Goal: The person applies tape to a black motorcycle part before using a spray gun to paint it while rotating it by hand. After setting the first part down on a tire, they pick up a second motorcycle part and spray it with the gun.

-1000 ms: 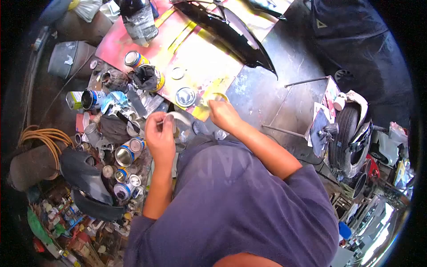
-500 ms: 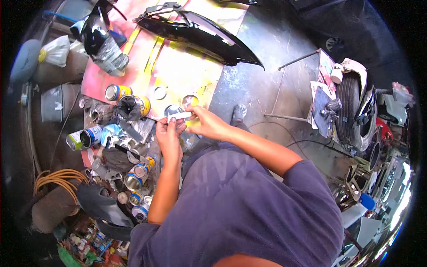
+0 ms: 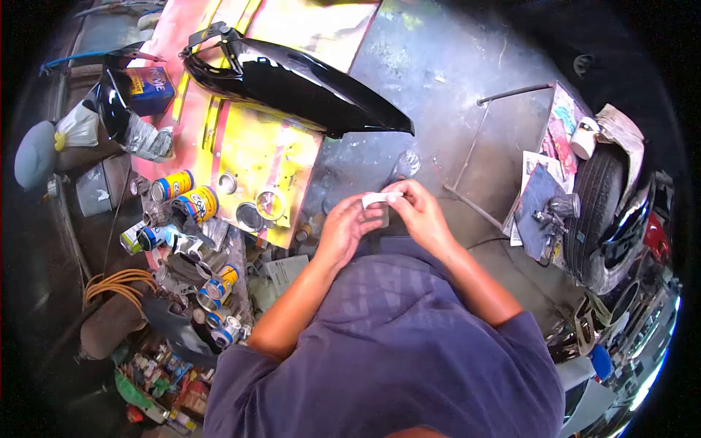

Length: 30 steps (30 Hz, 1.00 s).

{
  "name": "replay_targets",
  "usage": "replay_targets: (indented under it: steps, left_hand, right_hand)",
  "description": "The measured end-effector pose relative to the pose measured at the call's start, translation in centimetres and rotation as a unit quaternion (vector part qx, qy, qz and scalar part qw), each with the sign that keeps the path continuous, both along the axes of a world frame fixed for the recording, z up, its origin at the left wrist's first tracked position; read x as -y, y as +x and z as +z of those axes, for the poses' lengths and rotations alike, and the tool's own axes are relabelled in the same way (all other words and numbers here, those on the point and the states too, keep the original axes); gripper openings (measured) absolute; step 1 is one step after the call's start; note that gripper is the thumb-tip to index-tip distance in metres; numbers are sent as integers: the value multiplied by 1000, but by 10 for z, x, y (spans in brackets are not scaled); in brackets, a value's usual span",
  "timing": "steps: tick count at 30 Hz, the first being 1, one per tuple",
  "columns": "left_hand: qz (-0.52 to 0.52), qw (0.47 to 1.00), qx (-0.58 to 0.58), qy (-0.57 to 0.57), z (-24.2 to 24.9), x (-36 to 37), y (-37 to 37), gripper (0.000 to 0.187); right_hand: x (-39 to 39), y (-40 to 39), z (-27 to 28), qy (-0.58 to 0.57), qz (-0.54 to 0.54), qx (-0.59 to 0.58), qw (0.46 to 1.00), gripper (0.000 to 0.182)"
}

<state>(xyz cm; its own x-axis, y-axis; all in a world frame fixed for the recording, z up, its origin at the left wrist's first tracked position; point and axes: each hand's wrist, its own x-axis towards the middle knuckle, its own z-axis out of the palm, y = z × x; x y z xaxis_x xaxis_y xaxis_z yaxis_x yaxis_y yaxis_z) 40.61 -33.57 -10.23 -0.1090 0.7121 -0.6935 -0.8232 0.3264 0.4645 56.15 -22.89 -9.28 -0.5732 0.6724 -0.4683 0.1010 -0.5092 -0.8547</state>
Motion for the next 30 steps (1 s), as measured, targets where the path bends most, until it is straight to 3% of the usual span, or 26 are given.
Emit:
replay_targets:
  steps: [7,10,16,19,24,30]
  left_hand:
    - [-62,997,4,-39,-26,-49,58,23]
    - [-57,998,8,-41,-37,-58,67,19]
    - [-35,999,2,-37,-49,-80,75,14]
    - [-9,1000,9,-29,-61,-92,78,13]
    - [25,999,-1,-37,-75,-110,85,12]
    - [48,999,-7,-23,-87,-131,86,12]
  right_hand:
    - [-45,56,-12,50,40,109,992,13]
    - [-53,66,-17,45,31,87,995,15]
    - [-61,71,-31,-85,-89,15,992,24]
    - [-73,71,-43,-115,-51,16,992,38]
    - [-92,57,-61,-61,-46,87,993,21]
    - [-113,46,-72,-11,-41,94,995,13]
